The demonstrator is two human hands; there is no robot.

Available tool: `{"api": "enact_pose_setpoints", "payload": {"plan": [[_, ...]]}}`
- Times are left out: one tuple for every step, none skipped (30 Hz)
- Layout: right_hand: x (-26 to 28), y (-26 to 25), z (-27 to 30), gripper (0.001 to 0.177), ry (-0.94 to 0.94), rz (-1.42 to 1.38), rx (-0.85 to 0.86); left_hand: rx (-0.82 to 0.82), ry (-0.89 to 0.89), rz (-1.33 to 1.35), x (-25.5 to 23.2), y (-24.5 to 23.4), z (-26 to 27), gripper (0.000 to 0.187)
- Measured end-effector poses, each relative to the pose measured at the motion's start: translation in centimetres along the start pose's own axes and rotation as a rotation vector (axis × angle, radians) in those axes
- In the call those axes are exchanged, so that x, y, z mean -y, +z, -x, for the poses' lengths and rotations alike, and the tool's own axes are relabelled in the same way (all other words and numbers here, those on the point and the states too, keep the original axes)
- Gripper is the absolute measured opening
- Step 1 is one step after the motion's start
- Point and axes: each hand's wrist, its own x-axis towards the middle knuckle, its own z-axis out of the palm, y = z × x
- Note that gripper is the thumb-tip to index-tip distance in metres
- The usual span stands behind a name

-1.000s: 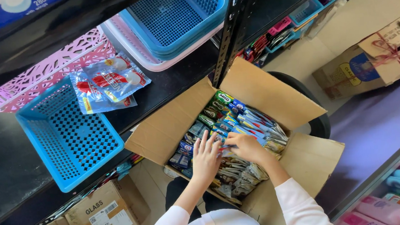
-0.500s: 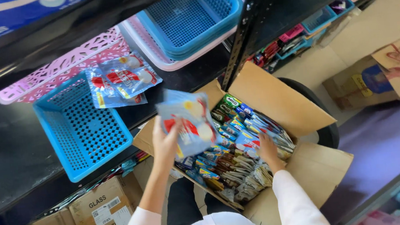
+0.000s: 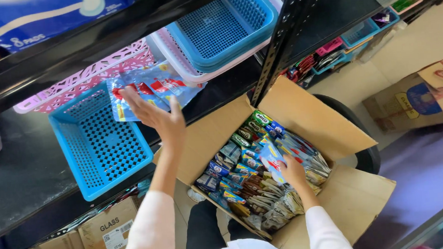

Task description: Restocking and organizing various drink and cereal packets from a box into plastic baskets on a store shelf.

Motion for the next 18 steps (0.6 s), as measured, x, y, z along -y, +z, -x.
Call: {"api": "enact_pose_setpoints", "payload": {"plan": [[0.6,-1.3,0.0,0.03,0.009,0.001,0.001,0.009,-0.001,0.003,-1.0,-0.2,2.0,0.101],[1.3,-2.6,0.0,0.033,-0.053,-0.07,0.018,0.197,0.071,0.051,-2.1,-0.5,4.0,0.086],[1.9,-3.9,0.0,0.036,-0.116,-0.141,0.034,0.384,0.145,0.1,-3.0,-0.8,6.0,0.073],[4.5,-6.6,0.9,0.036,-0.107,-0.14,0.034,0.392,0.145,0.104,-5.0,-1.6,6.8,0.073],[7.3,-9.5,1.5,0.035,-0.152,-0.196,0.089,0.614,0.265,0.196,-7.2,-2.4,7.5,0.075],[10.0,-12.4,2.1,0.034,-0.198,-0.253,0.144,0.833,0.389,0.291,-9.3,-3.1,8.1,0.078],[11.2,-13.4,2.6,0.034,-0.191,-0.253,0.142,0.839,0.39,0.295,-9.7,-3.0,9.3,0.078],[12.4,-14.4,3.1,0.03,-0.229,-0.273,0.232,0.899,0.491,0.257,-10.2,-2.8,10.5,0.078],[13.6,-15.5,3.7,0.026,-0.266,-0.292,0.321,0.959,0.591,0.22,-10.7,-2.7,11.7,0.078],[13.7,-15.5,3.6,0.026,-0.256,-0.293,0.319,0.966,0.594,0.227,-9.8,-2.0,13.2,0.078],[13.8,-15.5,3.6,0.024,-0.327,-0.339,0.328,1.048,0.567,0.13,-8.8,-1.4,14.9,0.063],[13.8,-15.5,3.7,0.022,-0.398,-0.386,0.336,1.129,0.541,0.032,-7.9,-0.7,16.5,0.048],[13.2,-15.1,3.1,0.022,-0.387,-0.385,0.333,1.137,0.543,0.04,-7.3,-0.7,16.7,0.048],[12.6,-14.8,2.6,0.02,-0.322,-0.506,0.281,1.181,0.405,0.012,-6.7,-0.7,16.9,0.033],[12.0,-14.5,1.8,0.019,-0.262,-0.623,0.23,1.217,0.261,-0.018,-6.2,-0.7,17.1,0.018],[9.4,-12.9,0.7,0.019,-0.258,-0.619,0.229,1.219,0.26,-0.012,-5.8,-1.2,16.5,0.018],[6.9,-11.0,-0.4,0.02,-0.157,-0.66,0.096,1.11,0.165,0.045,-5.2,-1.8,15.9,0.017],[4.4,-9.2,-1.4,0.021,-0.055,-0.698,-0.038,0.998,0.072,0.1,-4.7,-2.4,15.3,0.016]]}}
